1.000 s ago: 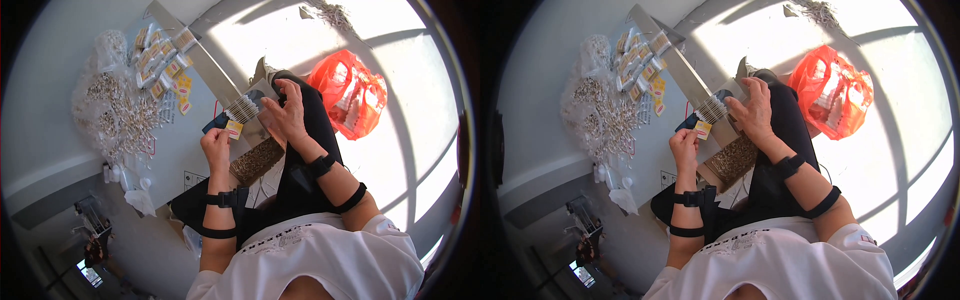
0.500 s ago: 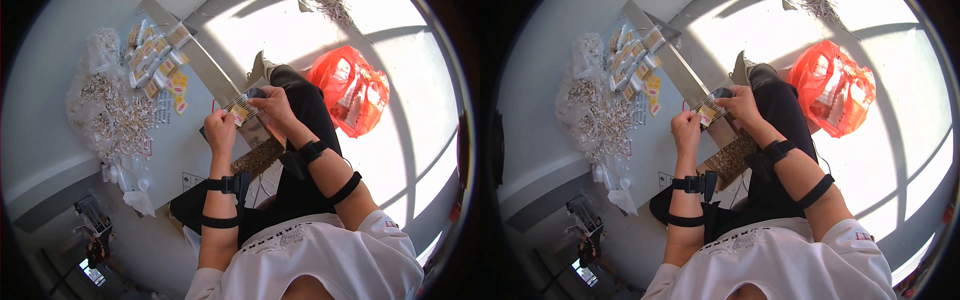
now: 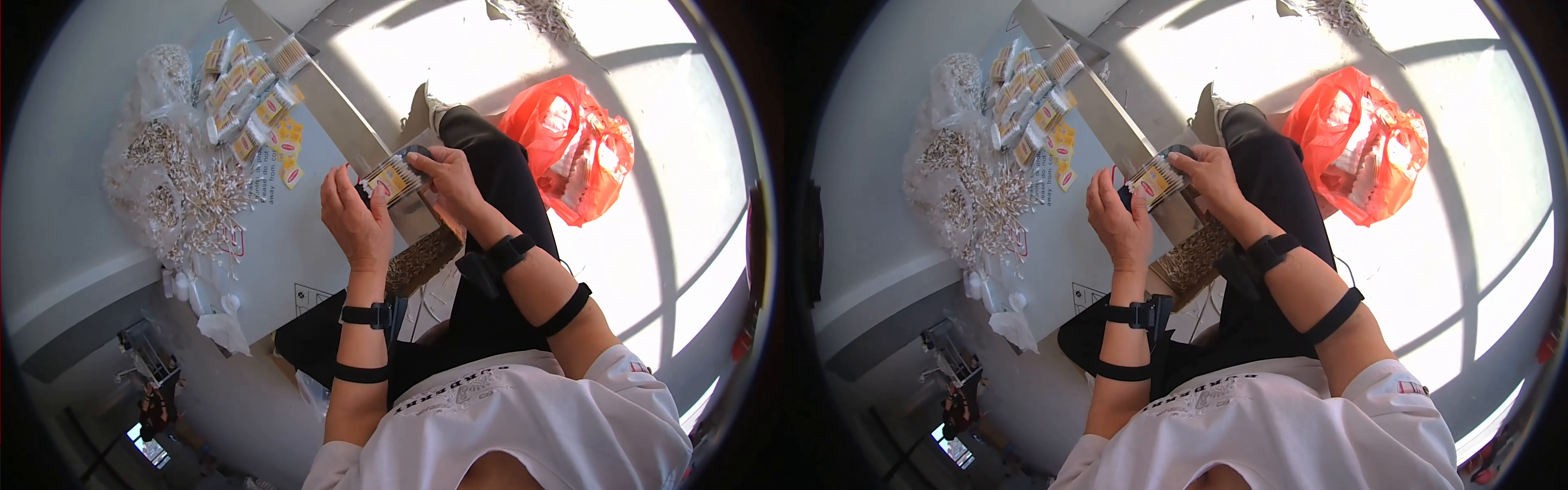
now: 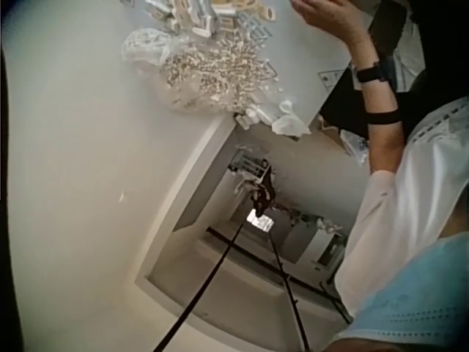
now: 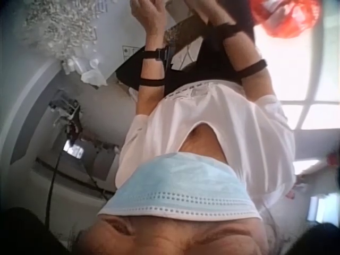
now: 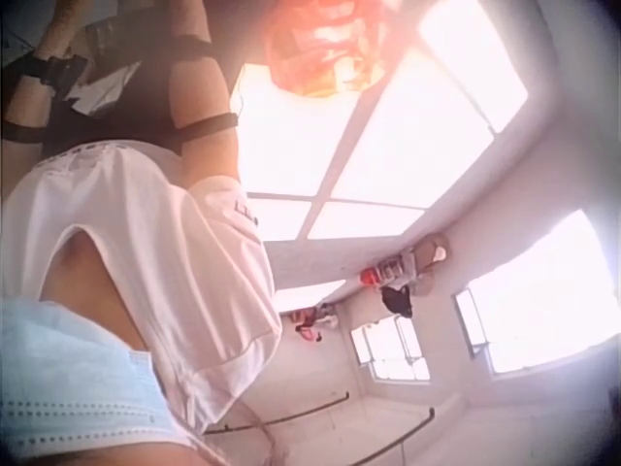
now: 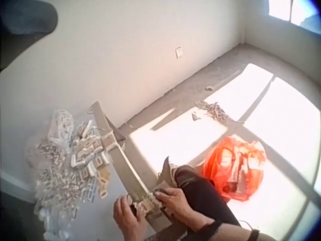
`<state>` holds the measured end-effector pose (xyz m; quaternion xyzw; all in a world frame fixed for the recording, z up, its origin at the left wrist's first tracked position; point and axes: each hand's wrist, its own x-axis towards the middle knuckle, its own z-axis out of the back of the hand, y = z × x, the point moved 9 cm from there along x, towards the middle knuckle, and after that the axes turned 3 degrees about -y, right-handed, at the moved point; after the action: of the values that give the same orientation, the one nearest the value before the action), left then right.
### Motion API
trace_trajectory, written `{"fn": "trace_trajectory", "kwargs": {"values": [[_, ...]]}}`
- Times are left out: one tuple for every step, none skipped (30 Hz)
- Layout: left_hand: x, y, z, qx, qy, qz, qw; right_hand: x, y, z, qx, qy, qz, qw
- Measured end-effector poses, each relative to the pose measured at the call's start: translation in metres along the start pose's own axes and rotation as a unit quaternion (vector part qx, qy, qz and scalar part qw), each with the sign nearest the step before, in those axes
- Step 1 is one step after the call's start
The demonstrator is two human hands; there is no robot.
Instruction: Packing cotton swabs into small plastic bags and organizing them on a workspace.
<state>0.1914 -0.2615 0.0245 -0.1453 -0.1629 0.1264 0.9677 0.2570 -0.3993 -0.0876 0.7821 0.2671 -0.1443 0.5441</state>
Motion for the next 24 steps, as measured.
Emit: {"fn": "trace_trajectory", "kwargs": {"values": [[-0.010,0.001,-0.002,-0.001,0.000,0.000,1.000,0.000,-0.001,0.001,-0.001,-0.001,0.001,1.000],[-0.020,0.003,-0.008,0.044,0.028,0.003,0.999,-0.001,-0.001,-0.002,0.023,0.000,-0.002,1.000],[-0.028,0.005,-0.015,0.089,0.055,0.006,0.994,-0.002,-0.001,-0.005,0.046,0.000,-0.005,0.999],[-0.033,0.007,-0.018,0.089,0.054,0.007,0.995,-0.003,-0.002,-0.008,0.045,0.002,-0.005,0.999],[-0.037,0.007,-0.023,0.096,0.076,0.016,0.992,-0.006,0.001,-0.012,0.057,0.004,0.011,0.998],[-0.039,0.008,-0.027,0.102,0.098,0.025,0.990,-0.007,0.004,-0.014,0.070,0.007,0.027,0.997],[-0.040,0.006,-0.030,0.101,0.098,0.026,0.990,-0.005,0.001,-0.014,0.068,0.007,0.027,0.997],[-0.038,0.002,-0.030,0.088,0.101,0.031,0.990,-0.003,0.000,-0.015,0.072,0.009,0.039,0.997],[-0.037,0.000,-0.031,0.075,0.104,0.035,0.991,-0.001,0.000,-0.015,0.076,0.012,0.050,0.996],[-0.037,0.001,-0.030,0.075,0.103,0.037,0.991,-0.001,-0.002,-0.014,0.074,0.012,0.050,0.996],[-0.038,0.001,-0.028,0.071,0.093,0.036,0.992,-0.001,-0.004,-0.014,0.079,0.010,0.045,0.996],[-0.037,0.001,-0.026,0.067,0.084,0.035,0.994,-0.001,-0.005,-0.013,0.083,0.008,0.039,0.996],[-0.037,0.001,-0.027,0.067,0.083,0.036,0.994,0.000,-0.005,-0.013,0.082,0.009,0.039,0.996],[-0.037,-0.001,-0.029,0.078,0.103,0.034,0.991,0.000,-0.005,-0.014,0.081,0.013,0.041,0.996],[-0.038,-0.002,-0.031,0.089,0.123,0.033,0.988,-0.001,-0.004,-0.015,0.080,0.018,0.042,0.996],[-0.039,-0.001,-0.031,0.089,0.124,0.034,0.988,-0.002,-0.005,-0.013,0.079,0.018,0.041,0.996],[-0.039,0.001,-0.028,0.074,0.104,0.037,0.991,-0.008,0.001,-0.014,0.086,0.010,0.020,0.996],[-0.039,0.003,-0.024,0.059,0.085,0.039,0.994,-0.012,0.002,-0.015,0.092,0.003,-0.002,0.996],[-0.042,0.005,-0.022,0.059,0.085,0.041,0.994,-0.013,0.000,-0.013,0.091,0.004,-0.003,0.996],[-0.045,0.005,-0.021,0.070,0.089,0.044,0.993,-0.014,-0.004,-0.007,0.061,0.009,-0.031,0.998],[-0.048,0.005,-0.020,0.082,0.094,0.047,0.991,-0.016,-0.009,-0.002,0.031,0.015,-0.058,0.998],[-0.051,0.004,-0.019,0.081,0.094,0.047,0.991,-0.016,-0.011,0.001,0.030,0.014,-0.058,0.998],[-0.054,0.001,-0.020,0.085,0.109,0.041,0.989,-0.018,-0.011,0.003,0.025,0.012,-0.057,0.998],[-0.056,-0.002,-0.022,0.090,0.125,0.034,0.988,-0.019,-0.012,0.004,0.020,0.009,-0.056,0.998]]}}
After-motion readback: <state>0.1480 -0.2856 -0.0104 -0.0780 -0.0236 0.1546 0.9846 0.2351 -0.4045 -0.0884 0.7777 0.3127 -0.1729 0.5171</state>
